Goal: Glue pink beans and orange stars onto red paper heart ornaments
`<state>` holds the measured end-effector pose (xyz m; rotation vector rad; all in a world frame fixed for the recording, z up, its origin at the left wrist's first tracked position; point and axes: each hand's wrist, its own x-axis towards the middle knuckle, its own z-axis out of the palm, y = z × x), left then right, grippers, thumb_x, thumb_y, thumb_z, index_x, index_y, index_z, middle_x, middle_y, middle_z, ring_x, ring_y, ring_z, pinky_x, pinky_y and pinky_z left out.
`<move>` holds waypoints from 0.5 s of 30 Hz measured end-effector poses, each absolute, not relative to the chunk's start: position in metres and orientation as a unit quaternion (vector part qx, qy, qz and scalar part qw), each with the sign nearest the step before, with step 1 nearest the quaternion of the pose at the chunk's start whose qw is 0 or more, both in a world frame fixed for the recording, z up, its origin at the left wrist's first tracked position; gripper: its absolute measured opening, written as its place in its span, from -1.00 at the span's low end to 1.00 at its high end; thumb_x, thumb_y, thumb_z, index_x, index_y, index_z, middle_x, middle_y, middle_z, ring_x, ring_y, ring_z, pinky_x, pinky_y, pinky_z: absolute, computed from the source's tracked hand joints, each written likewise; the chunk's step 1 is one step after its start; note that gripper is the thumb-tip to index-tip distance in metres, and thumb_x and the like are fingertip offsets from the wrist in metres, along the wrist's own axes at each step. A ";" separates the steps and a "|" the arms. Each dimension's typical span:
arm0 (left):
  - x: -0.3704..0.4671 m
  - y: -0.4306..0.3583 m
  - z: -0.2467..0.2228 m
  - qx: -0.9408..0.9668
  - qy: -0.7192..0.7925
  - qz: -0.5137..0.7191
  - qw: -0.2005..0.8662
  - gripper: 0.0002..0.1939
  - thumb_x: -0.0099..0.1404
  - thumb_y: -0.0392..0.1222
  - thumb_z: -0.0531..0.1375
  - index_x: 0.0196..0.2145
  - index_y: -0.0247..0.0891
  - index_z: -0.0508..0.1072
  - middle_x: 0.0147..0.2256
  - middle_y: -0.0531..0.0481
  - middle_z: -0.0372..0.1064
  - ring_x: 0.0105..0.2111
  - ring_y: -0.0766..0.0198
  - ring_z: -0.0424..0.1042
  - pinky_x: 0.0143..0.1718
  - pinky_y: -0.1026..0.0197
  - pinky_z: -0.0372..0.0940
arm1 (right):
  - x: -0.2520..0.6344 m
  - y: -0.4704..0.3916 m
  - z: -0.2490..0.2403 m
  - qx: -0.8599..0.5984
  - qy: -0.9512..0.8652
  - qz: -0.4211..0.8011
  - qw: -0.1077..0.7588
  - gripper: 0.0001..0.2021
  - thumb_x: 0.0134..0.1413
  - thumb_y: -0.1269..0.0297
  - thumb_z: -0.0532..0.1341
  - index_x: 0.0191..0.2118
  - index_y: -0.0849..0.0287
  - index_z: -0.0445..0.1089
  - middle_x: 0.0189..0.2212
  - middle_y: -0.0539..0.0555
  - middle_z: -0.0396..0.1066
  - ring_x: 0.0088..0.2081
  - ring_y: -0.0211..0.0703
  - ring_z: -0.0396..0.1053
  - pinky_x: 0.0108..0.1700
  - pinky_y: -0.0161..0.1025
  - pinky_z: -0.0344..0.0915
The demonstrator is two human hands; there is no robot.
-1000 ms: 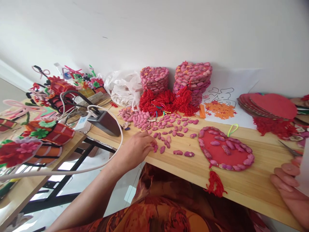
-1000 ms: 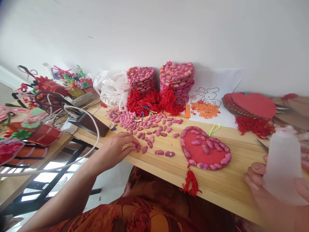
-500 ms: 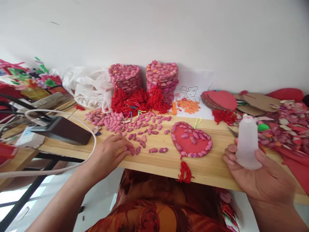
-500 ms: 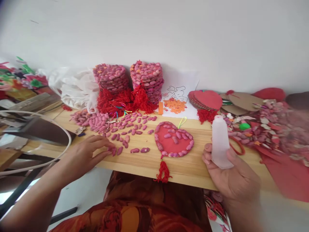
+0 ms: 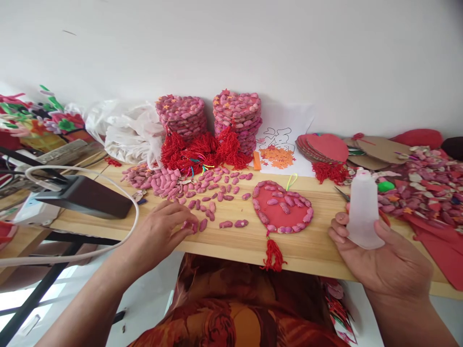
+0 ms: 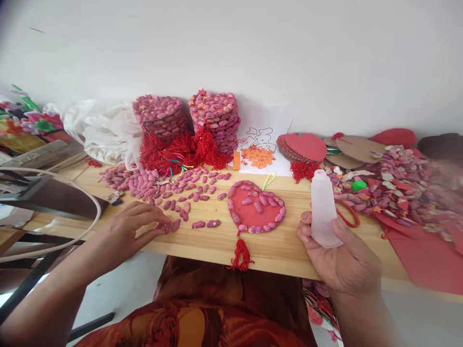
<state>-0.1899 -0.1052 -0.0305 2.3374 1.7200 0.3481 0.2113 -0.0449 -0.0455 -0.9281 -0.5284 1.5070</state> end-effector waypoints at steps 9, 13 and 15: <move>-0.186 -0.106 -0.021 0.789 0.590 0.137 0.098 -0.82 0.40 -0.17 0.14 -0.18 -0.17 0.55 -0.17 -0.04 0.50 -0.13 0.14 0.42 -0.07 0.10 0.29 | 0.210 -0.036 -0.043 -0.467 -0.191 0.612 0.610 -0.52 -0.49 0.34 0.45 -0.23 0.18 0.52 -0.41 0.07 0.35 -0.40 -0.17 0.31 -0.52 -0.27 0.43; -0.184 -0.105 -0.015 0.770 0.613 0.164 0.067 -0.81 0.41 -0.15 0.14 -0.22 -0.18 0.56 -0.23 -0.02 0.52 -0.17 0.16 0.43 -0.08 0.11 0.28 | 0.211 -0.032 -0.048 -0.463 -0.187 0.602 0.623 -0.49 -0.48 0.30 0.46 -0.19 0.13 0.51 -0.41 0.04 0.32 -0.42 -0.19 0.30 -0.54 -0.30 0.44; -0.184 -0.104 -0.014 0.759 0.622 0.181 0.064 -0.83 0.40 -0.16 0.15 -0.24 -0.19 0.56 -0.27 -0.01 0.52 -0.20 0.18 0.44 -0.11 0.13 0.28 | 0.213 -0.031 -0.053 -0.461 -0.182 0.615 0.614 -0.54 -0.46 0.28 0.45 -0.24 0.12 0.50 -0.46 0.03 0.29 -0.46 -0.21 0.27 -0.56 -0.30 0.43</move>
